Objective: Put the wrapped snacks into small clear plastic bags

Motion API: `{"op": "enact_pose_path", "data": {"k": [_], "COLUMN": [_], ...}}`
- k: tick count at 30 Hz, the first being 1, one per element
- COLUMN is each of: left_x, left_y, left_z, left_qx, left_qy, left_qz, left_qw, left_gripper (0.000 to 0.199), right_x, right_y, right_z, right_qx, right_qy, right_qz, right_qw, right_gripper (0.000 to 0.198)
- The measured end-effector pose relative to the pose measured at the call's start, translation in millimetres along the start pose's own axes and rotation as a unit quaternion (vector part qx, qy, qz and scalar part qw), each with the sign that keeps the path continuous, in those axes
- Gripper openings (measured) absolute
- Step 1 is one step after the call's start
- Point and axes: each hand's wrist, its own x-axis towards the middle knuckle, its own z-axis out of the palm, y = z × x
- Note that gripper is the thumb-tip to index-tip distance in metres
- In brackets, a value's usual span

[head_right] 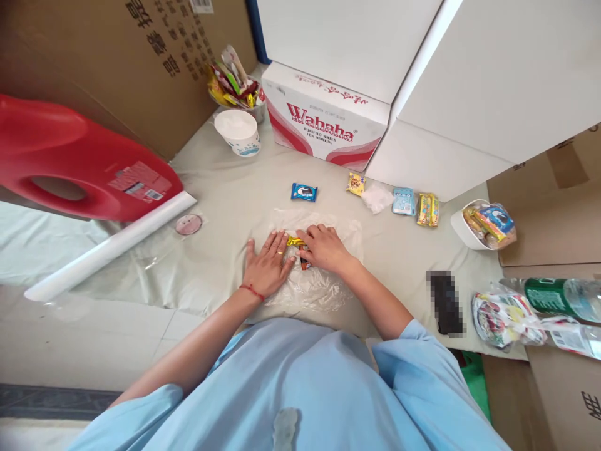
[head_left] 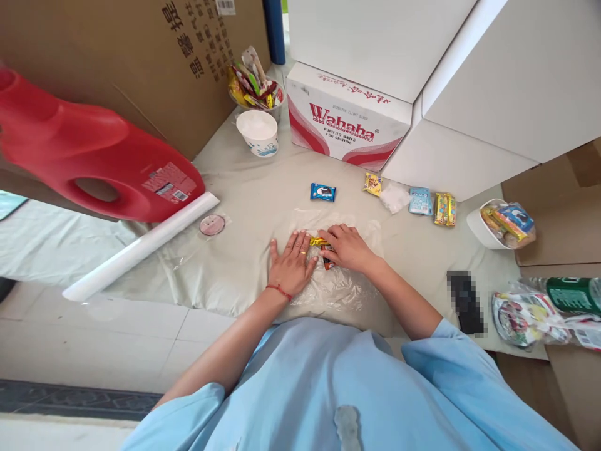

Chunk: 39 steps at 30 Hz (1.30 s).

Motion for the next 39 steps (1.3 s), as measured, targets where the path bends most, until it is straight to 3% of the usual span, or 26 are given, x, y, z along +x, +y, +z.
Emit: {"op": "enact_pose_path", "data": {"k": [4, 8, 18, 23, 31, 39], "left_x": [-0.5, -0.2, 0.6, 1.0, 1.9, 2.0], "left_y": [0.1, 1.1, 0.7, -0.3, -0.5, 0.1], "left_z": [0.2, -0.5, 0.9, -0.7, -0.5, 1.0], "left_qx": [0.002, 0.005, 0.008, 0.009, 0.015, 0.024], "left_qy": [-0.002, -0.008, 0.000, -0.004, -0.003, -0.001], "left_qz": [0.002, -0.005, -0.009, -0.015, -0.012, -0.013], "left_qw": [1.000, 1.000, 1.000, 1.000, 1.000, 1.000], "left_gripper": [0.068, 0.067, 0.065, 0.065, 0.065, 0.065], "right_x": [-16.6, -30.7, -28.4, -37.7, -52.3, -41.6], "right_y": [5.4, 9.8, -18.1, -13.9, 4.7, 1.9], "right_z": [6.1, 11.2, 31.6, 29.3, 27.1, 1.1], "right_qx": [0.024, 0.020, 0.010, 0.029, 0.014, -0.002], "right_qy": [0.024, 0.025, 0.065, 0.092, 0.061, 0.000], "right_qz": [-0.042, -0.051, 0.041, 0.065, 0.023, 0.006], "right_qw": [0.999, 0.998, 0.997, 0.993, 0.998, 1.000], "right_gripper": [0.079, 0.085, 0.075, 0.070, 0.091, 0.085]}}
